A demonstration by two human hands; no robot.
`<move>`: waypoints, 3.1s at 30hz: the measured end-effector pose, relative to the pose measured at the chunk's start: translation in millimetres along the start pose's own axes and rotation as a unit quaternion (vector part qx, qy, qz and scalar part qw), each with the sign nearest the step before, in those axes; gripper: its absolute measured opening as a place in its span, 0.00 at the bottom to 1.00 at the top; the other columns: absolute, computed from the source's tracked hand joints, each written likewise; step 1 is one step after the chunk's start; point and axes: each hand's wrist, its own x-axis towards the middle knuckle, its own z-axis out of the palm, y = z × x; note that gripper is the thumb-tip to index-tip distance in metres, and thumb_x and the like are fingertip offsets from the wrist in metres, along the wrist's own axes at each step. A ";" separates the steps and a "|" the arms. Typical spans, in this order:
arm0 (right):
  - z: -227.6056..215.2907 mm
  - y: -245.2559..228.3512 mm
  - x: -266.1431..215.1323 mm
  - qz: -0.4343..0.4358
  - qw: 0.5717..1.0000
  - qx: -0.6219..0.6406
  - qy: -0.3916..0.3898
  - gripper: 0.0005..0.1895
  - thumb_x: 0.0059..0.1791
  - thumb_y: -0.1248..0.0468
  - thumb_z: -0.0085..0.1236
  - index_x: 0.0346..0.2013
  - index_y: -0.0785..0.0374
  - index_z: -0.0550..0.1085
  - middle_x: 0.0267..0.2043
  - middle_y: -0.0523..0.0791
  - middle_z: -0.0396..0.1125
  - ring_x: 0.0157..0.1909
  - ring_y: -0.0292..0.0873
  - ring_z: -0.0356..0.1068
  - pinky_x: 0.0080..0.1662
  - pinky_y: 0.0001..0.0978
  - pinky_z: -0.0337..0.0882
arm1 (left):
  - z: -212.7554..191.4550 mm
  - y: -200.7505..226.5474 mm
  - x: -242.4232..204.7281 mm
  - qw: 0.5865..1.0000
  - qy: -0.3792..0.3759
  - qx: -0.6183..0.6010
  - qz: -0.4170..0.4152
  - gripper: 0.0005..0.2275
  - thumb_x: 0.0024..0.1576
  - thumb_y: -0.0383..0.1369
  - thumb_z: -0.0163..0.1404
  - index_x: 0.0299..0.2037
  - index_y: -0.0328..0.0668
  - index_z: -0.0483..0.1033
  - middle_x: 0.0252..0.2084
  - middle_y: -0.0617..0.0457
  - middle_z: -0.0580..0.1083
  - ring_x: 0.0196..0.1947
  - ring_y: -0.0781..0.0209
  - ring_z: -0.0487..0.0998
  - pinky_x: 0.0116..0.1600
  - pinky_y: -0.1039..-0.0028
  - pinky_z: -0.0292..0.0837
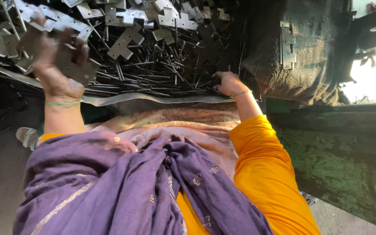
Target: The person repeatedly picks up small metal brackets and rods from a large bin, separates them by type, and places them back into the bin. The task involves continuous hand sorting of mixed metal hardware components.
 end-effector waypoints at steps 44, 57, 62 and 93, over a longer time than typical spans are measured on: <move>-42.2 -85.2 1.7 -0.009 0.502 0.848 0.170 0.16 0.46 0.70 0.67 0.48 0.65 0.75 0.37 0.45 0.76 0.35 0.42 0.76 0.36 0.31 0.75 | 11.9 -100.6 21.6 0.987 -0.061 0.115 0.098 0.05 0.69 0.33 0.50 0.44 0.42 0.77 0.42 0.51 0.78 0.40 0.60 0.80 0.49 0.71 0.77; -37.7 -99.1 -85.6 -0.099 0.740 0.653 0.129 0.22 0.46 0.78 0.57 0.55 0.66 0.75 0.46 0.51 0.76 0.43 0.42 0.80 0.48 0.33 0.81 | 0.9 -88.9 -45.0 0.964 -0.088 -0.094 -0.234 0.16 0.65 0.37 0.43 0.57 0.34 0.70 0.49 0.41 0.78 0.50 0.46 0.80 0.58 0.58 0.78; 7.2 -174.3 -81.6 -0.252 0.868 0.340 0.260 0.14 0.53 0.74 0.58 0.53 0.68 0.78 0.51 0.55 0.70 0.47 0.49 0.74 0.46 0.40 0.75 | 20.8 -127.5 -64.0 0.954 -0.046 -0.052 -0.291 0.24 0.63 0.49 0.38 0.65 0.48 0.64 0.48 0.51 0.77 0.48 0.53 0.78 0.54 0.60 0.76; -85.8 12.9 -16.2 0.108 0.940 -0.080 0.314 0.23 0.57 0.59 0.55 0.68 0.56 0.73 0.47 0.59 0.73 0.47 0.61 0.73 0.50 0.50 0.72 | -49.1 4.4 51.6 0.215 -0.285 0.914 0.194 0.07 0.52 0.45 0.56 0.36 0.62 0.83 0.41 0.64 0.77 0.54 0.60 0.72 0.59 0.63 0.69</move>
